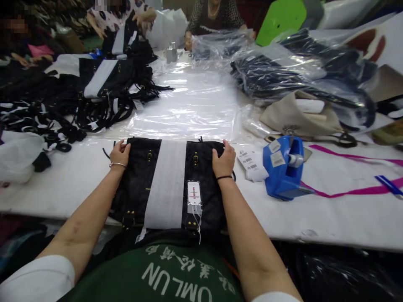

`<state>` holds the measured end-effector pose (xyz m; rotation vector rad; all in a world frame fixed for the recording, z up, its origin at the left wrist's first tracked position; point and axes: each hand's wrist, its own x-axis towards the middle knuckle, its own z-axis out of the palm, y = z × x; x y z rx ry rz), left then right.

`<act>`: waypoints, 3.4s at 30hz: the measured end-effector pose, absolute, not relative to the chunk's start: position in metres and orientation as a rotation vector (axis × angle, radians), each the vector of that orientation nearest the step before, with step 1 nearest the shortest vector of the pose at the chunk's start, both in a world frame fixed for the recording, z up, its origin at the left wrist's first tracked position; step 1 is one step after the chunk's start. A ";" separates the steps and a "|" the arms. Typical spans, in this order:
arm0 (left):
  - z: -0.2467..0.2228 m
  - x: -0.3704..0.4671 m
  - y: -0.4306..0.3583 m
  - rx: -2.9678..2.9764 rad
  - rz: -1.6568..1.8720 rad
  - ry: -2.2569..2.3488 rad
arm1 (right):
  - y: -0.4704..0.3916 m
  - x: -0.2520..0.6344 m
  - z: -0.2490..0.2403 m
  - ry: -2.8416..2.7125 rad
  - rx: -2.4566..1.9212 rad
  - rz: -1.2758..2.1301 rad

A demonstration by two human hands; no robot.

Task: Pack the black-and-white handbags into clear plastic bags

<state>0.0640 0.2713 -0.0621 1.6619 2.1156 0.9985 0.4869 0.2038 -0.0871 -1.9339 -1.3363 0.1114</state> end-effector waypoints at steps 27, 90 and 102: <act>-0.035 0.031 0.146 1.742 0.713 2.235 | 0.191 0.492 -0.081 -1.316 -2.355 0.236; -0.007 0.093 0.097 2.857 0.210 1.389 | 0.187 0.490 -0.080 -1.274 -2.329 0.212; -0.008 0.097 0.101 2.891 0.285 1.437 | 0.188 0.490 -0.081 -1.254 -2.320 0.183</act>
